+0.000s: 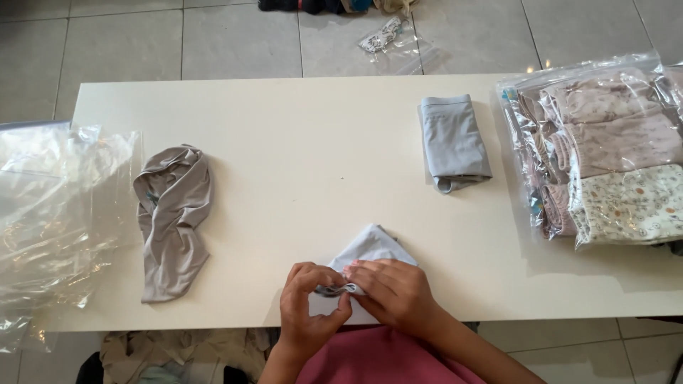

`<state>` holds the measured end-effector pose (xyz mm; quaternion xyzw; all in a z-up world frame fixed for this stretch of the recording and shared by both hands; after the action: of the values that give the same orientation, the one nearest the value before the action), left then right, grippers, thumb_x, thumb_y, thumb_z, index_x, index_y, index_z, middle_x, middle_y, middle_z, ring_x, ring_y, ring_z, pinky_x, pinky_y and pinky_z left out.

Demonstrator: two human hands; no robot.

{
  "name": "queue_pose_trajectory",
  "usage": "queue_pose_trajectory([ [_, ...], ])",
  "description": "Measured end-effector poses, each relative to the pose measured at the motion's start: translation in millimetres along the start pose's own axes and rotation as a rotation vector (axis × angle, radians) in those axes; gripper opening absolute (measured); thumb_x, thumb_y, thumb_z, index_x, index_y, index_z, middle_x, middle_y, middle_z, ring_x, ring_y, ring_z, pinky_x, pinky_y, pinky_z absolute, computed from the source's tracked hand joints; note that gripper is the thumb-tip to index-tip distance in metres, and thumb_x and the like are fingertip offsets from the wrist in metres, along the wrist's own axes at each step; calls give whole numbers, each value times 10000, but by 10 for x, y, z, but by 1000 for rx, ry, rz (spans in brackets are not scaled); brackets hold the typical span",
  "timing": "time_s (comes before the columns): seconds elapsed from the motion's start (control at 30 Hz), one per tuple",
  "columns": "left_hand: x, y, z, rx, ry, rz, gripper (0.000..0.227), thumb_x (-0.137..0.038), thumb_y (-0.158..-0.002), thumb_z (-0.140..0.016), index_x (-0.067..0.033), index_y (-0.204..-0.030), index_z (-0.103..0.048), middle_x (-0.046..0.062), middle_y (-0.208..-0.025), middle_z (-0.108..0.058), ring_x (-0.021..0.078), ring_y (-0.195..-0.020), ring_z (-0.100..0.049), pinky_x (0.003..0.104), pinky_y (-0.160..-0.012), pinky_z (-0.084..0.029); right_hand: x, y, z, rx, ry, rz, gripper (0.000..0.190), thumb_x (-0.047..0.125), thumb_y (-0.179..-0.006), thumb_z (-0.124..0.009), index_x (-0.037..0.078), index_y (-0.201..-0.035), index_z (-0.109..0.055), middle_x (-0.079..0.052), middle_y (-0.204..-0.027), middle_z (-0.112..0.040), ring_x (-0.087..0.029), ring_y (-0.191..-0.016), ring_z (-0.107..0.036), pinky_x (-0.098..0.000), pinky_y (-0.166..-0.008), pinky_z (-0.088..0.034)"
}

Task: Folding and stacking underwear on a table for organization or packing.

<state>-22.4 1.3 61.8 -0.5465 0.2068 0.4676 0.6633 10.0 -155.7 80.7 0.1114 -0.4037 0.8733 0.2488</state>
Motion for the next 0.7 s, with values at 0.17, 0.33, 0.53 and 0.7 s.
queue_pose_trajectory([
  [0.17,16,-149,-10,77,359,280,764,-578,-847,-745,-49,-1307,-444,103,-1173,-583,234,-1104,-645,402,-1039,-455,-91,98,204,-26,-407,-512,187,167,-973,-649,125,-1119,-759,-22,-949,-834,-125,-701,-799,-232,-572,-572],
  [0.33,409,222,-486,271,1107,660,976,-561,-832,-854,-24,-1503,-391,127,-1447,-517,229,-1285,-522,372,-1046,-452,-480,482,118,-122,-547,-1189,301,296,-971,-651,92,-750,-672,55,-589,-478,-75,-564,-416,-261,-501,-322],
  [0.53,452,141,-741,202,817,904,512,-175,-966,-615,-89,-1456,-492,76,-1275,-652,163,-1149,-605,304,-968,-497,-828,630,-46,-103,-691,-1312,295,334,-918,-696,57,-990,-765,-18,-802,-740,-101,-739,-654,-245,-645,-520],
  [0.7,476,123,-731,97,947,768,789,-197,-948,-674,-156,-1584,-210,161,-1545,-406,253,-1365,-463,384,-1098,-420,-1323,485,-107,-60,-510,-1165,203,252,-967,-660,68,-948,-743,16,-848,-724,-81,-802,-609,-252,-700,-464],
])
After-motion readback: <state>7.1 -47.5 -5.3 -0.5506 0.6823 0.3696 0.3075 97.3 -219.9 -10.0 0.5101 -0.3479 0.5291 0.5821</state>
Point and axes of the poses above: each hand's wrist, its own y-axis away from the middle knuckle, its own z-axis out of the back of the hand, x = y × z, the point moved 5 cm from there along -y, towards the middle knuckle
